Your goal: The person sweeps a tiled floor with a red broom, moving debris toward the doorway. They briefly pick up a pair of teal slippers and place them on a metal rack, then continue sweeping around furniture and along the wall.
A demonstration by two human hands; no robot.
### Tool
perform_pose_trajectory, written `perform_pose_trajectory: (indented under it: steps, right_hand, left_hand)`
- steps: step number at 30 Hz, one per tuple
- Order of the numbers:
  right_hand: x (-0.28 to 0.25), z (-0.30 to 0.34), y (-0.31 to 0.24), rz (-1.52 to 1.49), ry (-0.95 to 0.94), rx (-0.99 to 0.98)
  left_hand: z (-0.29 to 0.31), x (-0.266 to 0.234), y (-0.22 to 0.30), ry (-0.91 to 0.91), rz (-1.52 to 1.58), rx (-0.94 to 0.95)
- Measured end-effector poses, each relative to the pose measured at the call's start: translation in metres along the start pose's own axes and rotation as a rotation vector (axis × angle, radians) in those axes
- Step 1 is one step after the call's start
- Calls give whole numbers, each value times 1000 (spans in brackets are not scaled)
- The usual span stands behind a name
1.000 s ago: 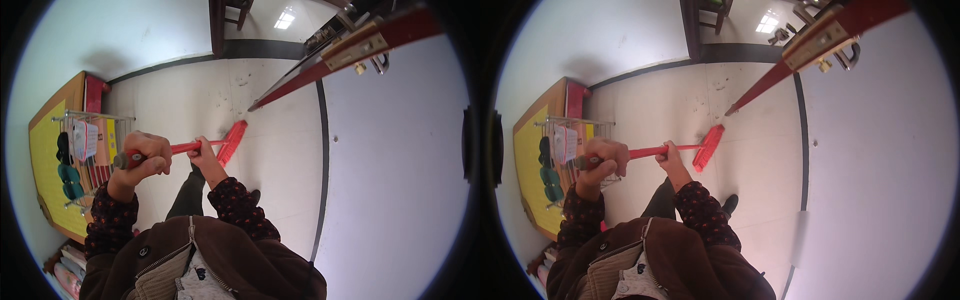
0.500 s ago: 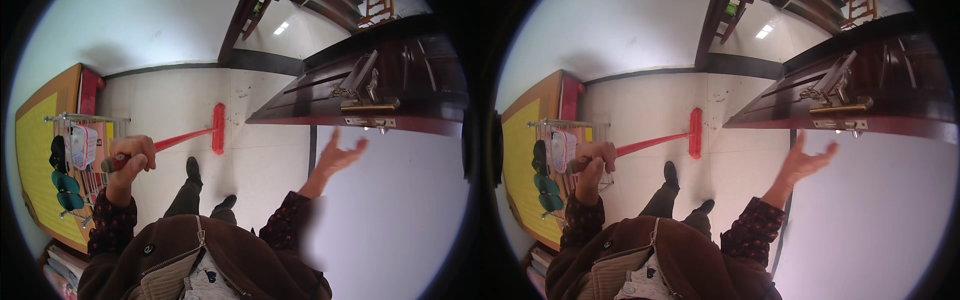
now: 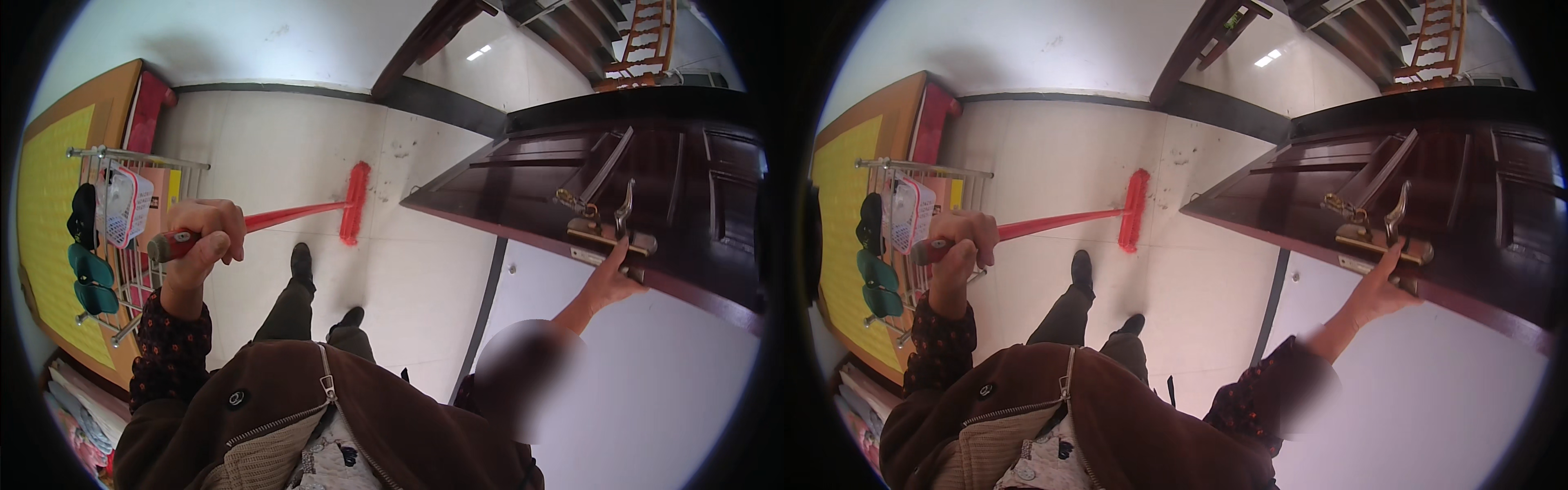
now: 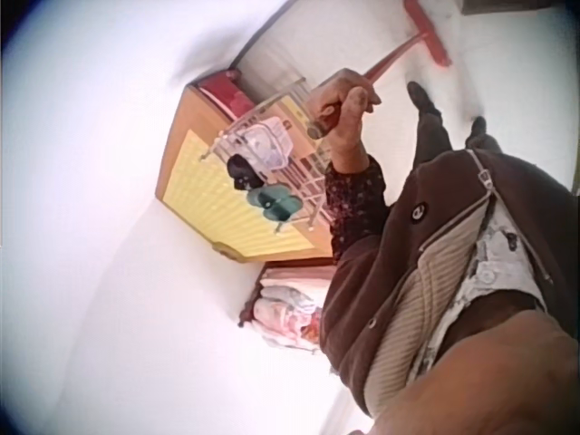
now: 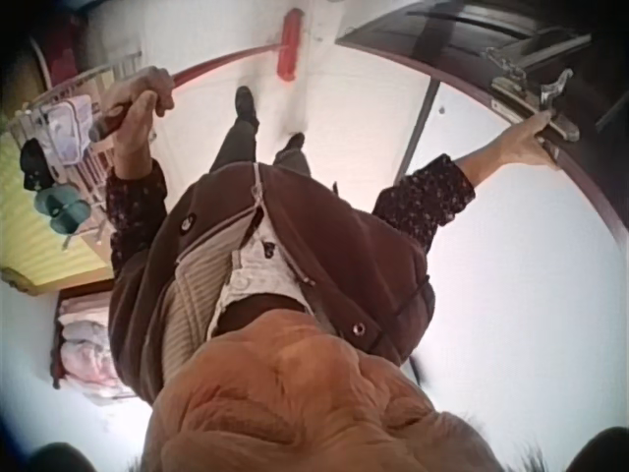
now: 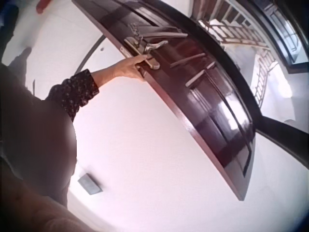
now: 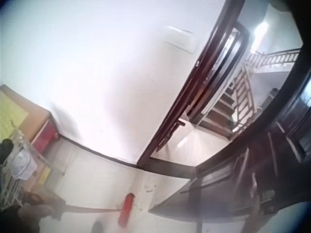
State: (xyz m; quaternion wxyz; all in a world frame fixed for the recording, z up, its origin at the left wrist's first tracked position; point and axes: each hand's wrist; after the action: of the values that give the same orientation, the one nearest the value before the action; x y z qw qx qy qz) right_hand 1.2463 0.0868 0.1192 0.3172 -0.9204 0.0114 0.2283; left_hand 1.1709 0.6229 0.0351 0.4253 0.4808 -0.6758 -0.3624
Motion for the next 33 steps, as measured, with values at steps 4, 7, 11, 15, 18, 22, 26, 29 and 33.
perform_pose_trajectory:
  steps: [4, 7, 11, 15, 18, 22, 26, 29, 33]
  right_hand:
    - [-10, -6, 14, 58, -21, 121]
    - [-11, -12, 28, -8, -71, 145]
    - [-14, -22, 47, -21, -98, 153]
    - [-15, -26, 57, -134, -168, 138]
    - [-16, -32, 76, -25, -166, 158]
    - [-16, -38, 89, -77, -196, 118]
    - [-15, -38, 89, -97, -183, 113]
    - [-16, -37, 80, -43, -189, 125]
    - [-16, -36, 72, -116, -184, 135]
  left_hand:
    - [-11, 4, -10, 38, -1, 10]
    - [-23, 11, -19, 11, 4, 44]
    - [-40, 28, -33, -11, -15, 78]
    - [-61, 50, -27, 24, -14, 125]
    - [-83, 65, -8, 48, 64, 190]
    - [-103, 87, 7, -101, 53, 105]
    - [-115, 120, -13, -63, 55, 181]
    - [-119, 137, -14, -45, 88, 157]
    - [-114, 150, -30, -28, 134, 147]
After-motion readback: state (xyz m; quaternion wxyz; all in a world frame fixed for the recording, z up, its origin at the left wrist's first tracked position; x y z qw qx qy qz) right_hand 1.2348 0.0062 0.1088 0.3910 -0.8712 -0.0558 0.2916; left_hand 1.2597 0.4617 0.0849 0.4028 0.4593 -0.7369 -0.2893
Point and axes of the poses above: each hand's wrist, its own z-axis away from the middle knuckle, its own x-axis out of the palm, y = z × x, and after that the axes turned 11 degrees about x, right-handed
